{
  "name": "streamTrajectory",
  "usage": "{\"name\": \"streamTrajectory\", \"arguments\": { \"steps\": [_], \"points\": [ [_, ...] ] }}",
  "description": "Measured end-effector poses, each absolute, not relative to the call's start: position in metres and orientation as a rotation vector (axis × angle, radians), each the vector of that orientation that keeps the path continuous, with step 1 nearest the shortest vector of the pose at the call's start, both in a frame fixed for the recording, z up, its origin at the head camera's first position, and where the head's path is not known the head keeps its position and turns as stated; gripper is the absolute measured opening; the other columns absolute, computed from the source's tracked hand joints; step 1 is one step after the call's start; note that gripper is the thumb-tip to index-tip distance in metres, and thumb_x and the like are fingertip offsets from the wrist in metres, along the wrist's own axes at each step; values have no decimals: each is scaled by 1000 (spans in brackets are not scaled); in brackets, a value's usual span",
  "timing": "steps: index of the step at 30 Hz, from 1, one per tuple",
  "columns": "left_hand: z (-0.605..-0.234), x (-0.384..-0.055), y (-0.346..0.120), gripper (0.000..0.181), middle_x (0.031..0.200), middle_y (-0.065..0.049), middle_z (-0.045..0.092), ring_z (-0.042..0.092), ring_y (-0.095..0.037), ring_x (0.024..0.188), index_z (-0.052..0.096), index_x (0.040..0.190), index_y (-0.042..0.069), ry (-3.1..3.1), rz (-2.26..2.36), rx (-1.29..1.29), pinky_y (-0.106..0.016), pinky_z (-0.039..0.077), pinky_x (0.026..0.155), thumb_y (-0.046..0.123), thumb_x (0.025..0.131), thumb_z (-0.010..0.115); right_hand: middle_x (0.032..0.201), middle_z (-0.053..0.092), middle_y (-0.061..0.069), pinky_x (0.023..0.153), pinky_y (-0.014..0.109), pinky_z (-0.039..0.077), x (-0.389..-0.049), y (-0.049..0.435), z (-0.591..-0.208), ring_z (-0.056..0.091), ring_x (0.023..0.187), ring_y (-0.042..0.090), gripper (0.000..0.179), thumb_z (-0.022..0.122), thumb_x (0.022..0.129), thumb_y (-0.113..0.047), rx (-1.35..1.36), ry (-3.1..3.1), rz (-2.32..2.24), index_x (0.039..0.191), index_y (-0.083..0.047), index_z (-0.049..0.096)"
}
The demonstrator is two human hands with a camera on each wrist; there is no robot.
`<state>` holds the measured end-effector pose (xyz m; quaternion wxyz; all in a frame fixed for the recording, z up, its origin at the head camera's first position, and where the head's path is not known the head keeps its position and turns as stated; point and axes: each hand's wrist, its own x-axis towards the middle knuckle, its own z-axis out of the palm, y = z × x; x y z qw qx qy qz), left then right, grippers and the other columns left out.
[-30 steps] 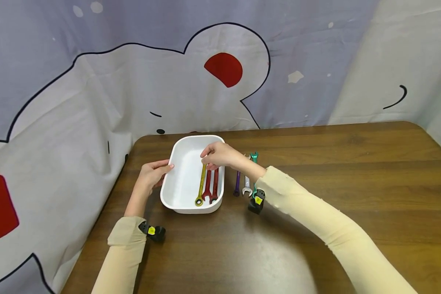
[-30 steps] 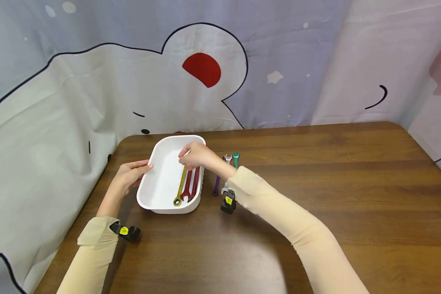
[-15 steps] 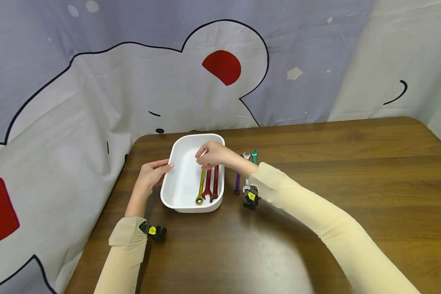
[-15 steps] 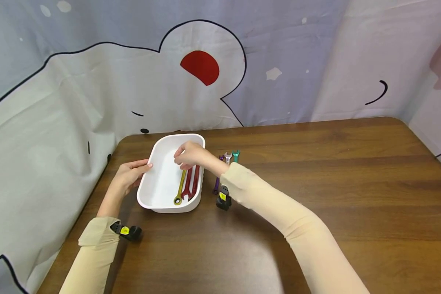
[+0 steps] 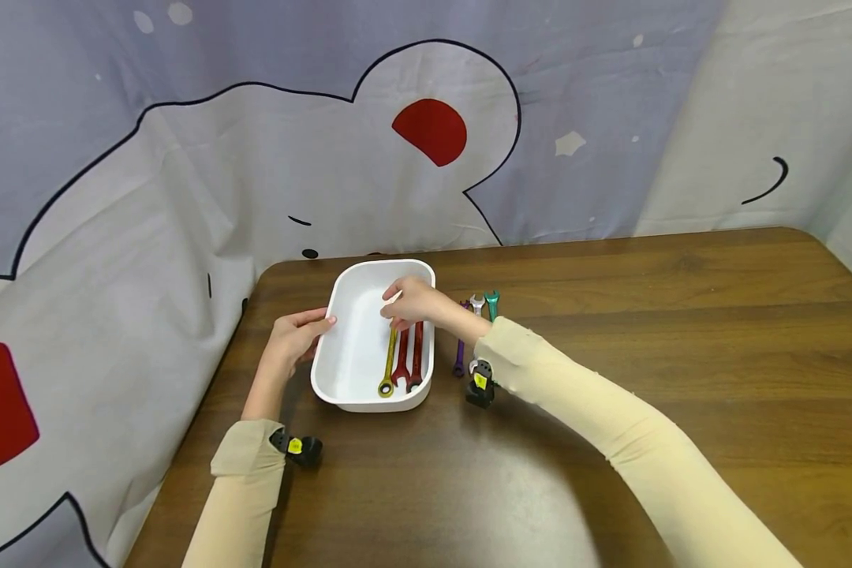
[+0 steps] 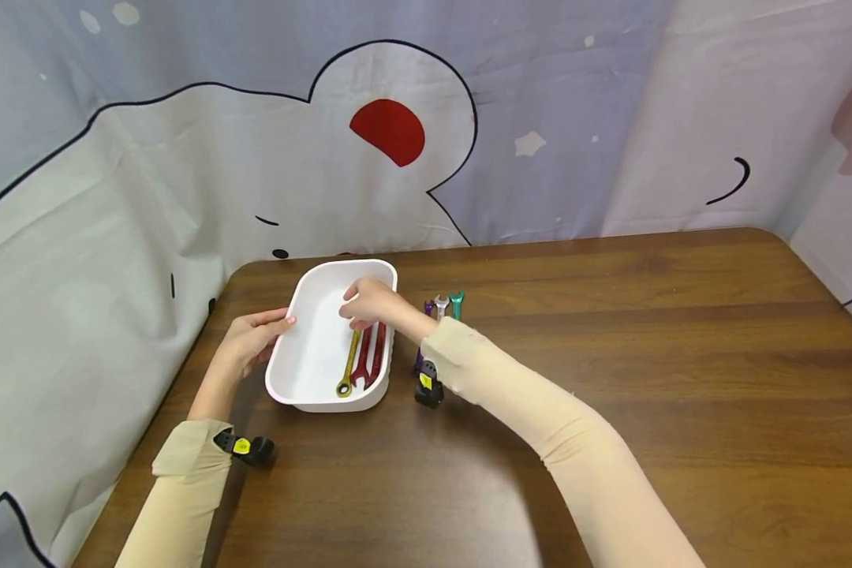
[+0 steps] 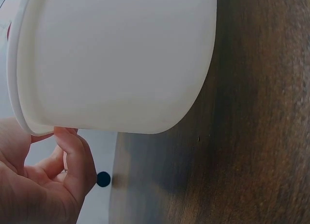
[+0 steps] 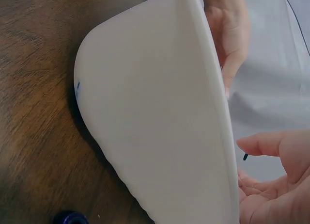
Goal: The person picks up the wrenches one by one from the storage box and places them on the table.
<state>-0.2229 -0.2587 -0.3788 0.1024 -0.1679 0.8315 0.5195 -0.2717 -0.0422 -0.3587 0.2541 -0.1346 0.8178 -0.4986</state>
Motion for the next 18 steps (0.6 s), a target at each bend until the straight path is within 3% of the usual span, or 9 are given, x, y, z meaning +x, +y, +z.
{"name": "streamTrajectory", "arguments": {
  "steps": [6, 11, 18],
  "points": [
    [-379, -223, -258, 51, 120, -12, 61, 58, -3, 75, 53, 138, 7, 2443, 1554, -497, -20, 51, 67, 29, 93, 63, 105, 70, 23, 80, 33, 57, -274, -45, -361, 71, 88, 28, 25, 56, 94, -11, -390, 2260, -1288, 112, 4, 66],
    [-379, -224, -258, 51, 120, -11, 60, 59, -4, 77, 52, 138, 8, 2445, 1551, -499, -19, 51, 66, 30, 93, 63, 103, 71, 22, 77, 31, 57, -276, -46, -361, 69, 76, 22, 26, 55, 96, -12, -372, 2272, -1250, 109, 7, 67],
    [-380, -224, -258, 51, 126, -14, 58, 59, -5, 79, 52, 138, 8, 2453, 1543, -491, -19, 51, 66, 31, 93, 62, 75, 66, 12, 74, 32, 58, -281, -51, -362, 60, 58, 13, 23, 56, 92, -10, -335, 2357, -1122, 94, 9, 68]
  ]
}}
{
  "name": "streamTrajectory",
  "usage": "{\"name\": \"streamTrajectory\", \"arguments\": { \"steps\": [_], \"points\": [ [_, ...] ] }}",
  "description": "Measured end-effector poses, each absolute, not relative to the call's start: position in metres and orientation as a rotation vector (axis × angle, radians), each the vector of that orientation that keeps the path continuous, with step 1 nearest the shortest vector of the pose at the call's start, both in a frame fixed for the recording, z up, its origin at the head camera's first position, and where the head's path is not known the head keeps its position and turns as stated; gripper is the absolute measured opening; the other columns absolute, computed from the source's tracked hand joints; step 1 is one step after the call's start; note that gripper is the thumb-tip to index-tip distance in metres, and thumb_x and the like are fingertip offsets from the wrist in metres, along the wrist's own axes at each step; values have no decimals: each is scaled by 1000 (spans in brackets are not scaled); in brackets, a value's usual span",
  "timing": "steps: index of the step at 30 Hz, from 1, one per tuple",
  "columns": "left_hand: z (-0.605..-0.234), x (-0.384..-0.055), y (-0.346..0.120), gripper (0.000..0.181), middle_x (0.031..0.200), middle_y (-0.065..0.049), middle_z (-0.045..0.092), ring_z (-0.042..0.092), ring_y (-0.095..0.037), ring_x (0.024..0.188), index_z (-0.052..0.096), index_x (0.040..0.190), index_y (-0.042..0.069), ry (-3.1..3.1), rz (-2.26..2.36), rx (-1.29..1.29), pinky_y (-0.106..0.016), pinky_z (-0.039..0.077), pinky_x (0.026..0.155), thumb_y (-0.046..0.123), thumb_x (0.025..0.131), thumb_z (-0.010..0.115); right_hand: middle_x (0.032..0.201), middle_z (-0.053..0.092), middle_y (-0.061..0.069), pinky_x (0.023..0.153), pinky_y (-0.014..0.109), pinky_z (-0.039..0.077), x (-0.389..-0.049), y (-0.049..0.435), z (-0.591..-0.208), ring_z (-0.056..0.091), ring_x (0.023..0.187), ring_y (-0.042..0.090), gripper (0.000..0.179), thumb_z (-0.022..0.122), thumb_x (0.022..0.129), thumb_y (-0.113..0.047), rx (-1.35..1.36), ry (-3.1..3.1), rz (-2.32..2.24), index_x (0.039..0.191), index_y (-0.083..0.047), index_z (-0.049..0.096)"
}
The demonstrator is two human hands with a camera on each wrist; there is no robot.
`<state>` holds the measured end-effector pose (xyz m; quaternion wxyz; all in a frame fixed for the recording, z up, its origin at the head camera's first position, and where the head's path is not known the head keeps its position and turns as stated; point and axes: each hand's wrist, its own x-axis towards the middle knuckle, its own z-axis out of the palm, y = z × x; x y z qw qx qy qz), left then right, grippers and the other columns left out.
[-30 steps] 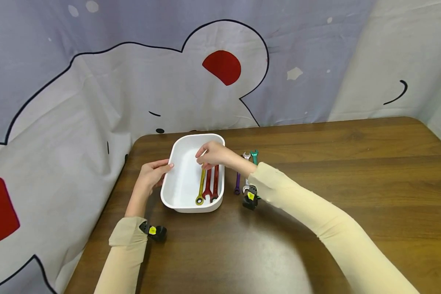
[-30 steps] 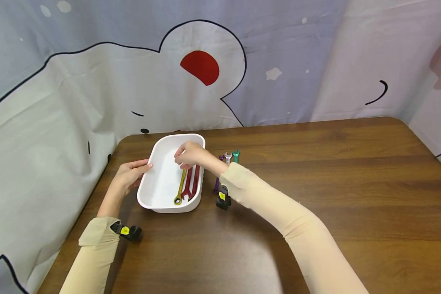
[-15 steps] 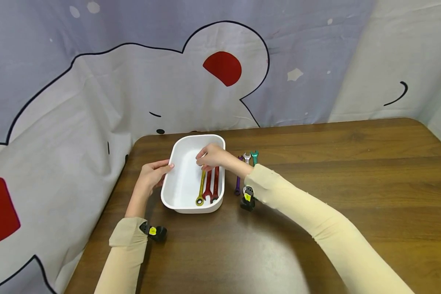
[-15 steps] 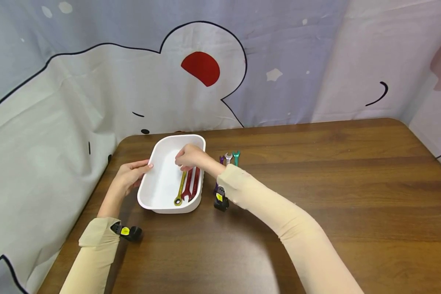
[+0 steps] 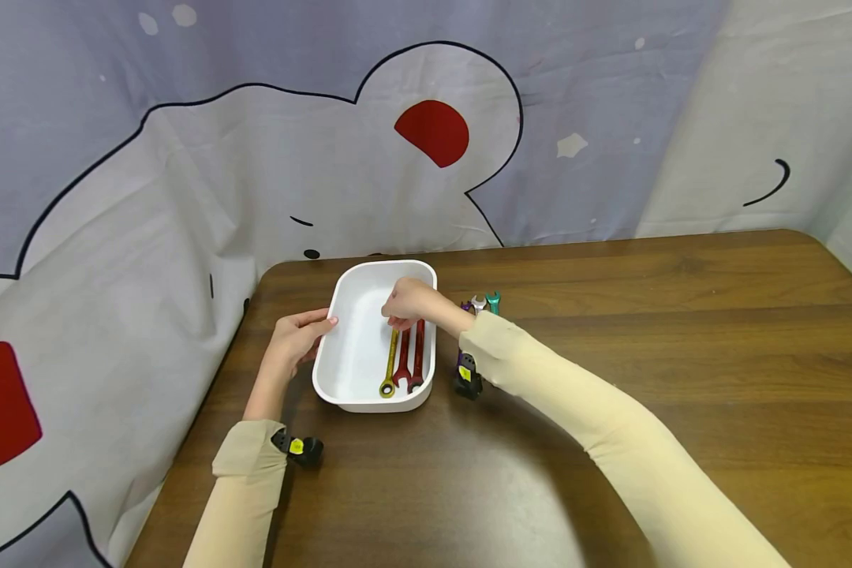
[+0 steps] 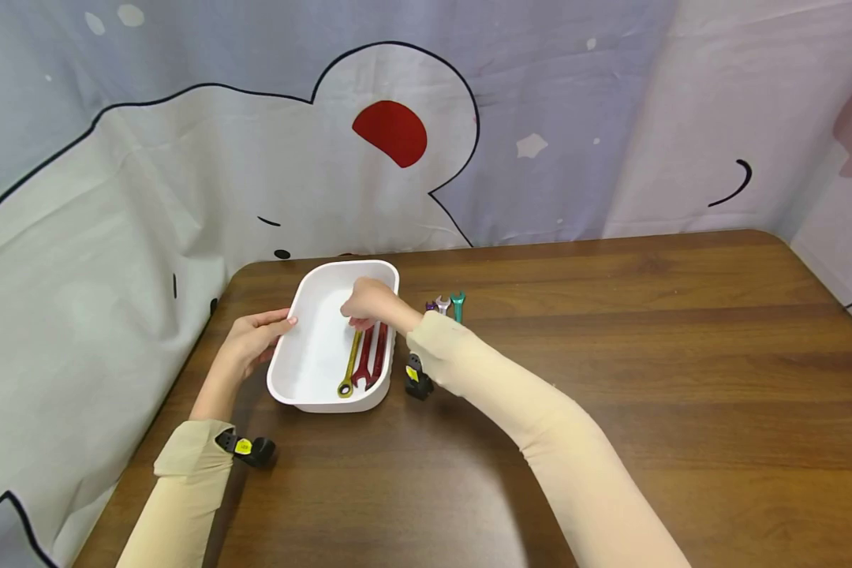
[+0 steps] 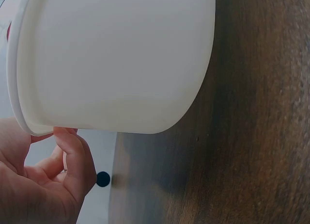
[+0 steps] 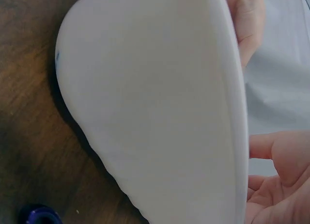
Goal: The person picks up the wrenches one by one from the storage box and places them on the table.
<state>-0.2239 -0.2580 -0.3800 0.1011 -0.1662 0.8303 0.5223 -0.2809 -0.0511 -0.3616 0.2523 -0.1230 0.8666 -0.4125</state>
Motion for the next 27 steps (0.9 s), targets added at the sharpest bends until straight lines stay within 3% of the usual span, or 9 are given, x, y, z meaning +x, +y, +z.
{"name": "streamTrajectory", "arguments": {
  "steps": [5, 14, 23, 27],
  "points": [
    [-380, -224, -257, 51, 125, -14, 59, 59, -7, 80, 52, 138, 8, 2453, 1534, -499, -19, 51, 66, 31, 93, 62, 68, 65, 7, 70, 28, 58, -283, -57, -362, 59, 53, 12, 16, 57, 91, -12, -320, 2435, -899, 87, 3, 60],
    [-379, -224, -257, 51, 122, -11, 60, 60, -7, 82, 52, 138, 7, 2445, 1550, -482, -20, 51, 67, 30, 93, 62, 80, 69, 10, 68, 27, 58, -281, -62, -363, 58, 52, 11, 12, 56, 91, -13, -293, 2482, -752, 93, -2, 52],
    [-380, -223, -258, 52, 128, -15, 58, 60, -5, 83, 51, 139, 8, 2453, 1550, -482, -19, 51, 68, 30, 93, 62, 80, 73, 12, 67, 26, 57, -277, -64, -362, 65, 54, 13, 20, 56, 90, -16, -323, 2558, -671, 74, -7, 50],
    [-380, -223, -258, 52, 133, -16, 56, 61, -7, 87, 51, 139, 8, 2450, 1548, -482, -19, 52, 69, 31, 94, 62, 83, 74, 13, 66, 25, 57, -275, -63, -361, 69, 60, 15, 22, 56, 91, -16, -328, 2582, -655, 72, -8, 49]
  ]
}}
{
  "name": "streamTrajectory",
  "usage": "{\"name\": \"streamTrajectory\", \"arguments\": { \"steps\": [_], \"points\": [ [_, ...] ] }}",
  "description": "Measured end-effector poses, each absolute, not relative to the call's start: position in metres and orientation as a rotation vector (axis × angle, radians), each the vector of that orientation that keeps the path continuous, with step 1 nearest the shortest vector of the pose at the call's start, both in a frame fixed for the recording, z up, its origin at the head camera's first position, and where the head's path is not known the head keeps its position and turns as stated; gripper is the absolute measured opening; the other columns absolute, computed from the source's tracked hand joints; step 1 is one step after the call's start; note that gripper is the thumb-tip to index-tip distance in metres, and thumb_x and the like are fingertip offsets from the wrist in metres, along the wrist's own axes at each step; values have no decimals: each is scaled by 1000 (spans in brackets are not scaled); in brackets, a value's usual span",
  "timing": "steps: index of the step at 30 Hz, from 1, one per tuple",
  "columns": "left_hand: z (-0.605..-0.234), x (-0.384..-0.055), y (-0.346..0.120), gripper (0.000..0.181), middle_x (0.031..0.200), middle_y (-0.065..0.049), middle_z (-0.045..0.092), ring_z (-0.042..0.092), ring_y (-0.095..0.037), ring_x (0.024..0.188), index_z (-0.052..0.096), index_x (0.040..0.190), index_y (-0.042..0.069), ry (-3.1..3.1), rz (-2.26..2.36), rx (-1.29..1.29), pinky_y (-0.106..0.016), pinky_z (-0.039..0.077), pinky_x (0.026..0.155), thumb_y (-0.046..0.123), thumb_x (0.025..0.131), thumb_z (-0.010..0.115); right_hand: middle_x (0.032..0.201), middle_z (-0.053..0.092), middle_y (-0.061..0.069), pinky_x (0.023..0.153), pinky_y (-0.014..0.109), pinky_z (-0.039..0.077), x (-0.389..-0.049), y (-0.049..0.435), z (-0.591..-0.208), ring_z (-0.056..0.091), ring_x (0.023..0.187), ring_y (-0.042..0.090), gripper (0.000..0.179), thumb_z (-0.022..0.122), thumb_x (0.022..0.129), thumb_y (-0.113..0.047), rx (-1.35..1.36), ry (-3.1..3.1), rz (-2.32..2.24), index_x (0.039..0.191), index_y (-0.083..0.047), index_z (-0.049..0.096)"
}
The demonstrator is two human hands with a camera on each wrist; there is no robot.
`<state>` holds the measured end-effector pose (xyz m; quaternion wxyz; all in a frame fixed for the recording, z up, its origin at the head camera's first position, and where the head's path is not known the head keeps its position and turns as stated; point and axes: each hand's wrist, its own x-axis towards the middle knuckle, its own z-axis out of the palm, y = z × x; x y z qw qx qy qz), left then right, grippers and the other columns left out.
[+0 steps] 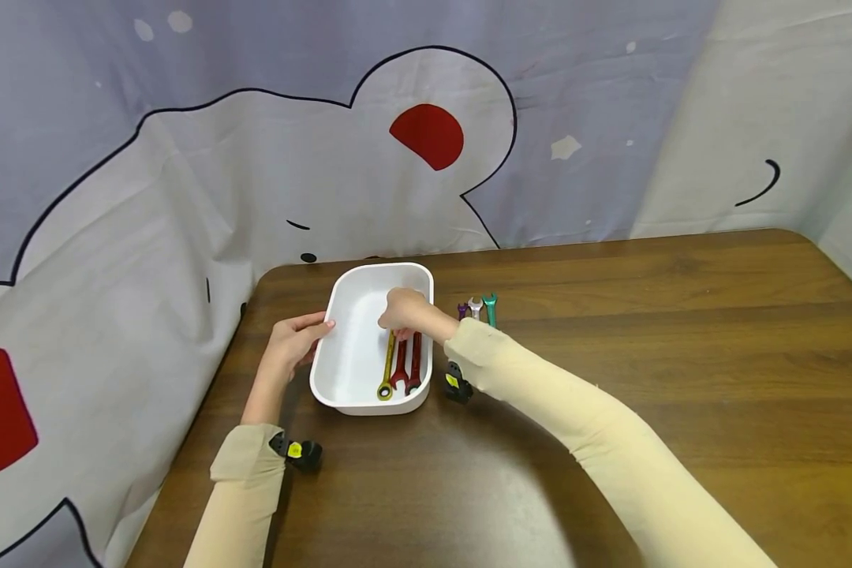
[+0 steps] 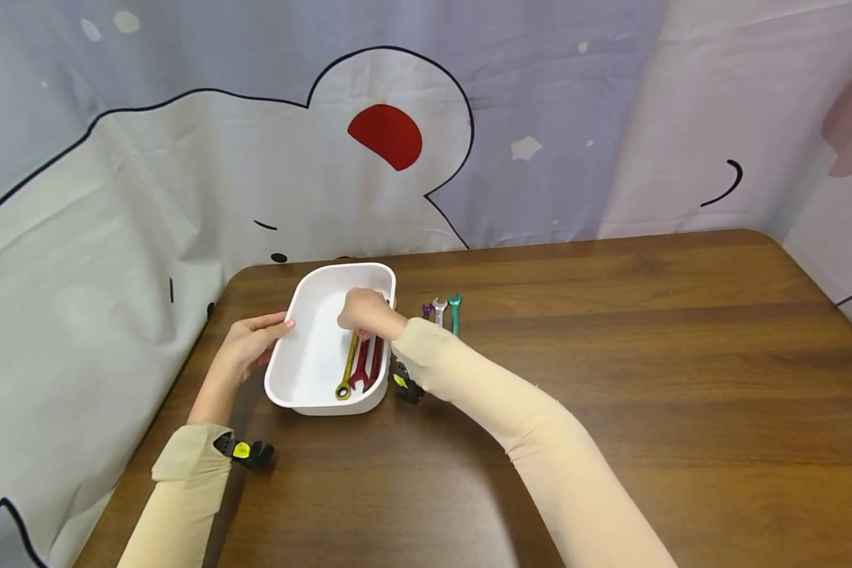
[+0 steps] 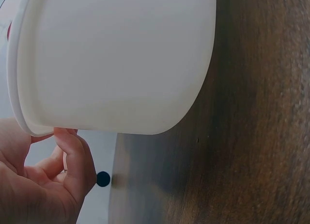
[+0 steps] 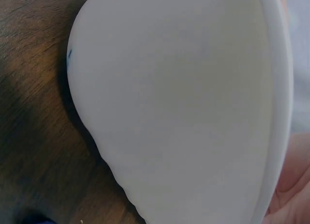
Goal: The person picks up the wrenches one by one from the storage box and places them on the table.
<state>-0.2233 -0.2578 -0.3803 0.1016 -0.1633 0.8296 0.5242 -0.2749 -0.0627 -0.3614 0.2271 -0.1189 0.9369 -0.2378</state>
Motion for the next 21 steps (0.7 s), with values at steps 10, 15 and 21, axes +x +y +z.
{"name": "streamTrajectory", "arguments": {
  "steps": [10, 15, 21],
  "points": [
    [-381, -223, -258, 52, 133, -17, 56, 61, -9, 89, 51, 139, 8, 2450, 1543, -489, -22, 52, 72, 31, 94, 62, 86, 74, 11, 68, 26, 57, -274, -64, -363, 63, 54, 11, 18, 56, 91, -17, -310, 2555, -663, 99, -1, 58],
    [-381, -224, -258, 52, 133, -16, 56, 60, -8, 88, 51, 139, 8, 2451, 1542, -492, -21, 52, 72, 32, 93, 62, 82, 74, 10, 58, 21, 54, -274, -65, -366, 63, 54, 11, 14, 63, 88, -16, -345, 2564, -645, 91, -4, 57],
    [-381, -224, -257, 52, 134, -17, 55, 59, -6, 85, 52, 138, 8, 2455, 1544, -498, -20, 52, 70, 31, 93, 62, 73, 72, 7, 46, 16, 41, -273, -66, -367, 57, 49, 10, 19, 70, 81, -12, -396, 2624, -600, 79, -8, 52]
  ]
}}
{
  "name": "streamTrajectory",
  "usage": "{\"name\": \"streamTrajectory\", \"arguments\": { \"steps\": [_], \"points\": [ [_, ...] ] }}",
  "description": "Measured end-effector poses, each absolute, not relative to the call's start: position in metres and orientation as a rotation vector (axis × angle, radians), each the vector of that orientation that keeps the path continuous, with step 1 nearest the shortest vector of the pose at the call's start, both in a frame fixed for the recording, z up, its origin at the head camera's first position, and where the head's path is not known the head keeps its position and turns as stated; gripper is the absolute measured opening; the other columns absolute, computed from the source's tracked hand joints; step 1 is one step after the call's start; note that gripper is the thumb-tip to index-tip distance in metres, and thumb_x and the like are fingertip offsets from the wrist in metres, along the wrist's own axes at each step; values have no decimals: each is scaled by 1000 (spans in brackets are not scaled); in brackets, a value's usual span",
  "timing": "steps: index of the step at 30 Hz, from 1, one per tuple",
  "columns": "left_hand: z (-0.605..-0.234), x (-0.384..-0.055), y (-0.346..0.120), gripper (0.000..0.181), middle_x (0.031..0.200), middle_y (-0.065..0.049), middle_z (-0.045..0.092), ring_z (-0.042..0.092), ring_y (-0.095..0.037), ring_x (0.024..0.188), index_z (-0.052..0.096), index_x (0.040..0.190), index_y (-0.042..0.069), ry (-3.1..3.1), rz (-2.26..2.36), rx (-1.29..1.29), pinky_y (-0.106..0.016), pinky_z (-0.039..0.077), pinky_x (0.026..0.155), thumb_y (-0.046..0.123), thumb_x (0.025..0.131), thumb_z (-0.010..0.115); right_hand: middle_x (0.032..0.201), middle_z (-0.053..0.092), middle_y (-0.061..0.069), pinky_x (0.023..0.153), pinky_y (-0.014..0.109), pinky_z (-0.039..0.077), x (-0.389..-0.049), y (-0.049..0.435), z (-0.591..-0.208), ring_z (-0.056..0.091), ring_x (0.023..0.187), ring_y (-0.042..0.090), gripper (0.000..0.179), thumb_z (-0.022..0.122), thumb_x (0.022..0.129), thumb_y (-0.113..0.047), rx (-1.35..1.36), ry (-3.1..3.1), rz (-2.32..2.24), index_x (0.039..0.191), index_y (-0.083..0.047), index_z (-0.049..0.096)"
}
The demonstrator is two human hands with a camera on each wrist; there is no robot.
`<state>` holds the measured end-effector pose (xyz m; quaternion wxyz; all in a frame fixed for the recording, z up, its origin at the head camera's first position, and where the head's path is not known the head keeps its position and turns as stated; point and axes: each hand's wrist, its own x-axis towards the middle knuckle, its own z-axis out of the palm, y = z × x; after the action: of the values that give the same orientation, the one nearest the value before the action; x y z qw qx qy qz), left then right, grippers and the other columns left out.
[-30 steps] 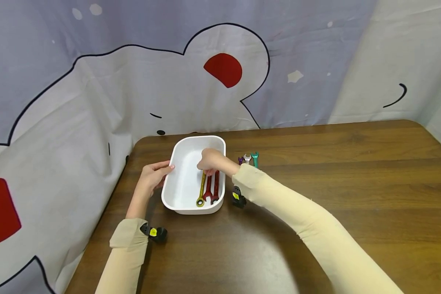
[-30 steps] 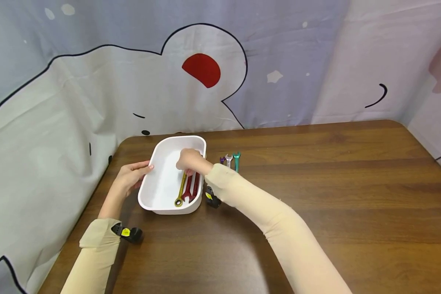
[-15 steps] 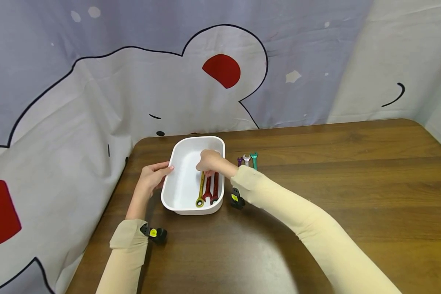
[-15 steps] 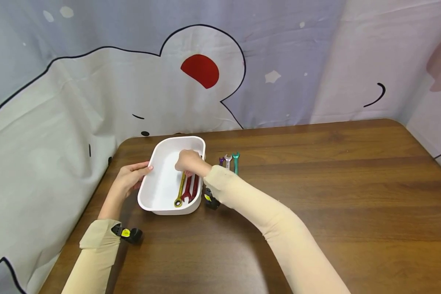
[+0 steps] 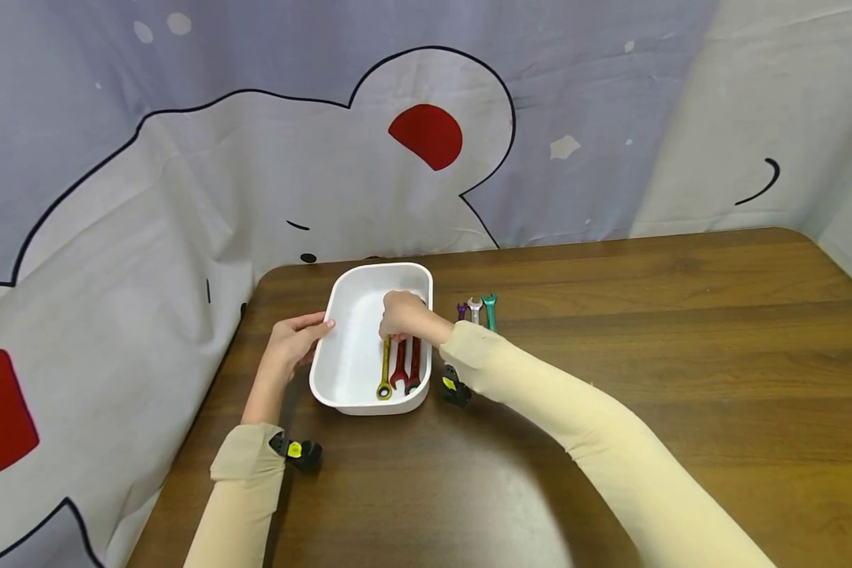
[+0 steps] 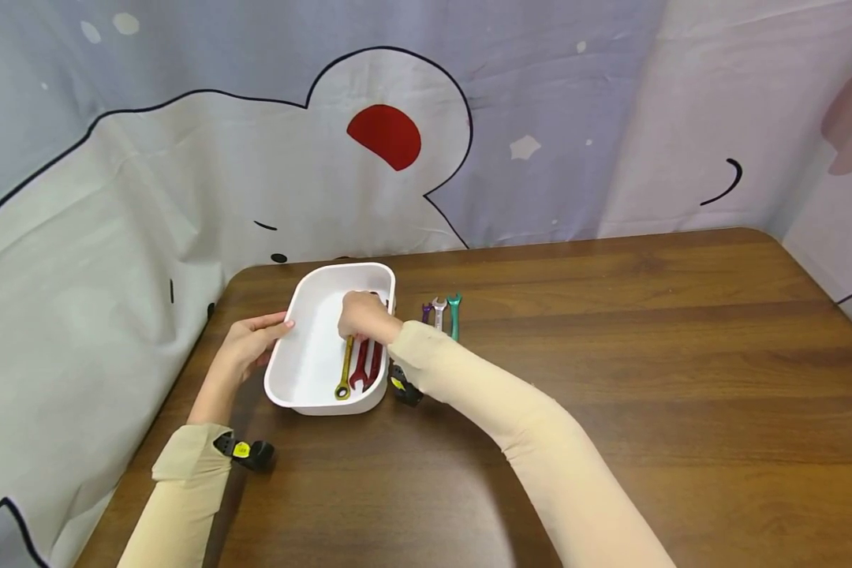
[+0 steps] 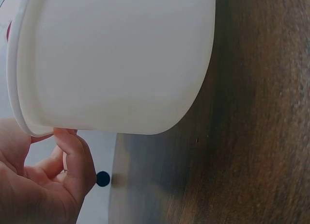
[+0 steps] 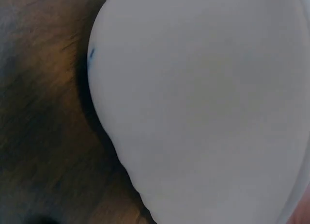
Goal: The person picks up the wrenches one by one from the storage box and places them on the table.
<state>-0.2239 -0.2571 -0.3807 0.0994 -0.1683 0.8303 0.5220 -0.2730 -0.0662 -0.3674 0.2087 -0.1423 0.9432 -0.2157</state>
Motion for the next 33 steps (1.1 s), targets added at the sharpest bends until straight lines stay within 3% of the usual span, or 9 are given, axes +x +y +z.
{"name": "streamTrajectory", "arguments": {
  "steps": [5, 10, 19, 25, 33],
  "points": [
    [-379, -223, -257, 52, 133, -17, 55, 59, -6, 84, 52, 138, 7, 2454, 1548, -491, -19, 52, 69, 31, 93, 62, 68, 70, 7, 47, 18, 40, -272, -68, -368, 55, 47, 9, 15, 69, 80, -10, -389, 2681, -580, 73, -8, 56],
    [-379, -223, -258, 51, 131, -15, 56, 59, -5, 82, 52, 138, 7, 2451, 1550, -496, -19, 52, 68, 30, 93, 62, 58, 57, 1, 45, 19, 39, -272, -72, -369, 53, 47, 9, 12, 70, 79, -11, -387, 2726, -547, 82, -6, 59],
    [-380, -223, -258, 51, 128, -14, 57, 59, -4, 80, 52, 138, 7, 2444, 1564, -490, -22, 52, 71, 29, 93, 63, 73, 48, 4, 47, 23, 34, -274, -79, -371, 44, 60, 16, 16, 68, 79, -11, -468, 2809, -431, 79, -8, 53],
    [-380, -224, -256, 50, 124, -12, 58, 59, -4, 77, 53, 137, 7, 2441, 1571, -503, -20, 52, 67, 29, 93, 63, 78, 54, 6, 50, 23, 35, -274, -83, -371, 45, 65, 17, 11, 68, 79, -7, -501, 2837, -391, 87, -5, 61],
    [-380, -223, -257, 52, 131, -16, 56, 60, -6, 83, 52, 138, 7, 2449, 1551, -501, -20, 52, 69, 31, 93, 63, 95, 69, 9, 55, 24, 42, -271, -84, -373, 53, 70, 17, 32, 80, 73, -12, -478, 2858, -405, 100, -3, 67]
  ]
}}
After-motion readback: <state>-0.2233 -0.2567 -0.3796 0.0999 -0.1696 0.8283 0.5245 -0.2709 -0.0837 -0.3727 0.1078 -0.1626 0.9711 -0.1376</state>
